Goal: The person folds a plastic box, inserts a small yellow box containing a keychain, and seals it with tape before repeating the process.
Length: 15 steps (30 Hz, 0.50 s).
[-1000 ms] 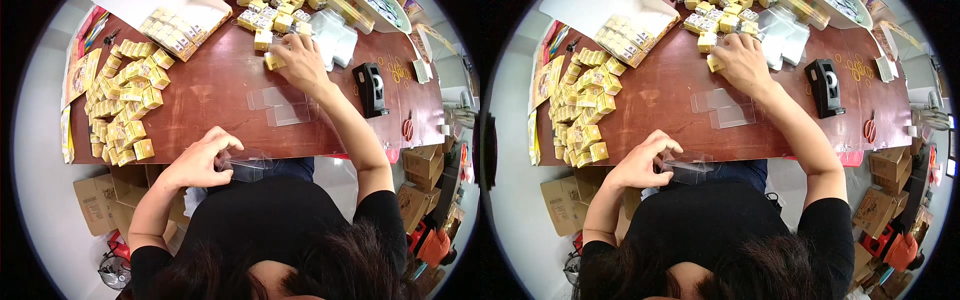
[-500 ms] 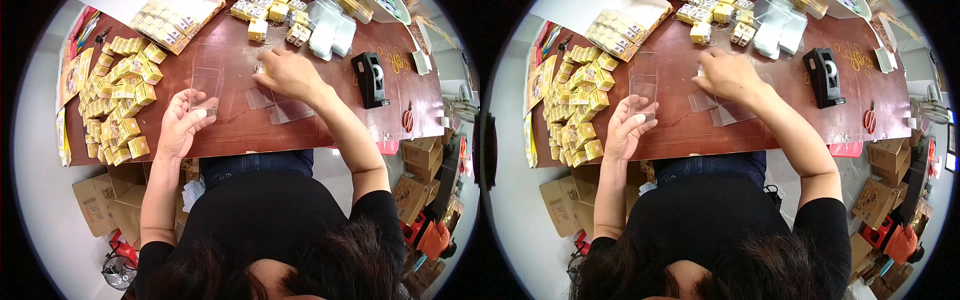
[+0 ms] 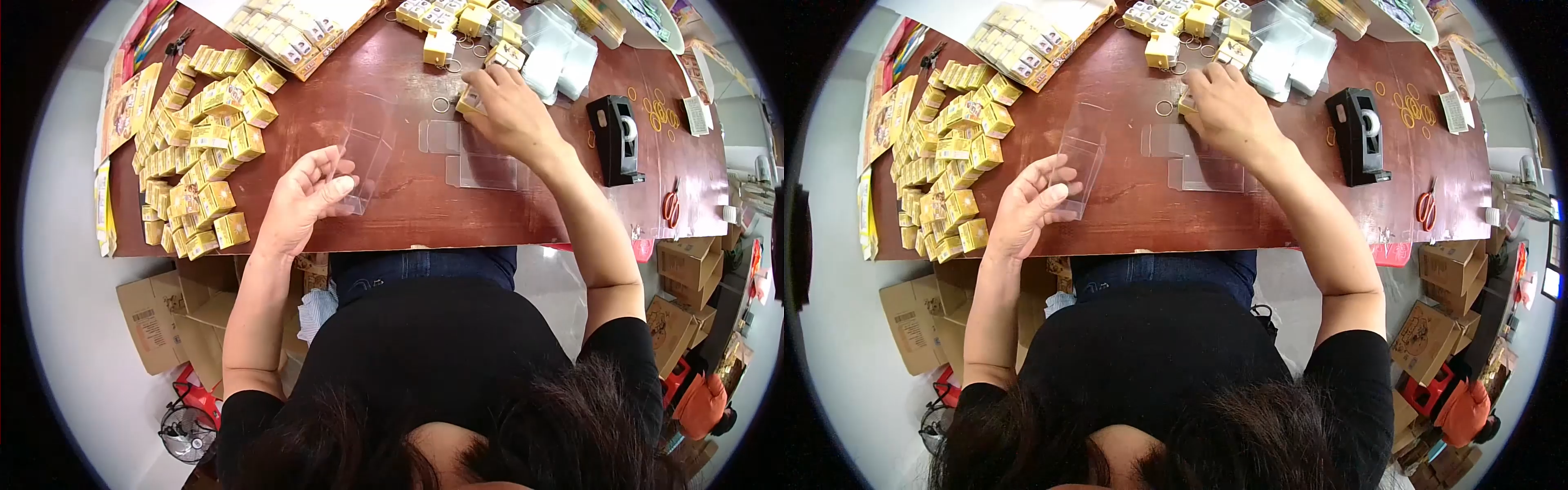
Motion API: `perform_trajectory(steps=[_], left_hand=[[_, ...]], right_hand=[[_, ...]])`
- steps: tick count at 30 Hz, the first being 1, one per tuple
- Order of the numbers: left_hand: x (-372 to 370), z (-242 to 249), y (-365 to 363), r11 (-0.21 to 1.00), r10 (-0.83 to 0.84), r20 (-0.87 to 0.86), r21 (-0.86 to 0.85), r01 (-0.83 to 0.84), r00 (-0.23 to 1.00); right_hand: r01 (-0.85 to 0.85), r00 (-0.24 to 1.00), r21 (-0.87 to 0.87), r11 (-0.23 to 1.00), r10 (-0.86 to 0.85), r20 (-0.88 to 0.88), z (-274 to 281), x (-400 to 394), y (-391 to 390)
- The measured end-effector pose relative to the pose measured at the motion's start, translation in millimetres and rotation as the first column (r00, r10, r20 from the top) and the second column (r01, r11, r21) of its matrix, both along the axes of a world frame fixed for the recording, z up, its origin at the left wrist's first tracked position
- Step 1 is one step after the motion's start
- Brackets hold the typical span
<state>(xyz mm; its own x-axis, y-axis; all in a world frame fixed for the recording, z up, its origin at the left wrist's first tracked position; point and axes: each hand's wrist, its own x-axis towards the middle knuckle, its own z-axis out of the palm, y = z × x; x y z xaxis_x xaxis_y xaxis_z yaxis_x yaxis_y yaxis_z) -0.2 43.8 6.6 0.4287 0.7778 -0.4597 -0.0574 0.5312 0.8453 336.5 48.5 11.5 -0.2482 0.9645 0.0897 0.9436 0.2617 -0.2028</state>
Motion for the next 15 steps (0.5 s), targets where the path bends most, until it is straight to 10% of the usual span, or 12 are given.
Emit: perform_trajectory(steps=[3,11,13,15], left_hand=[[1,0,0,0.989,-0.095,-0.157,0.102,0.112,0.983],[27,27,4,0.945,-0.303,-0.087,0.101,0.311,0.949],[25,30,4,0.95,-0.301,-0.026,0.085,0.302,0.953],[23,31,4,0.954,-0.295,0.033,0.063,0.293,0.955]], right_hand=[[-0.183,0.93,0.112,0.977,0.209,-0.302,27,1,-3],[-0.508,0.836,0.15,0.849,0.527,-0.154,68,-19,-10],[-0.522,0.699,0.009,0.853,0.434,-0.569,68,-10,-8],[-0.553,0.664,0.03,0.833,0.462,-0.588,67,-8,-8]])
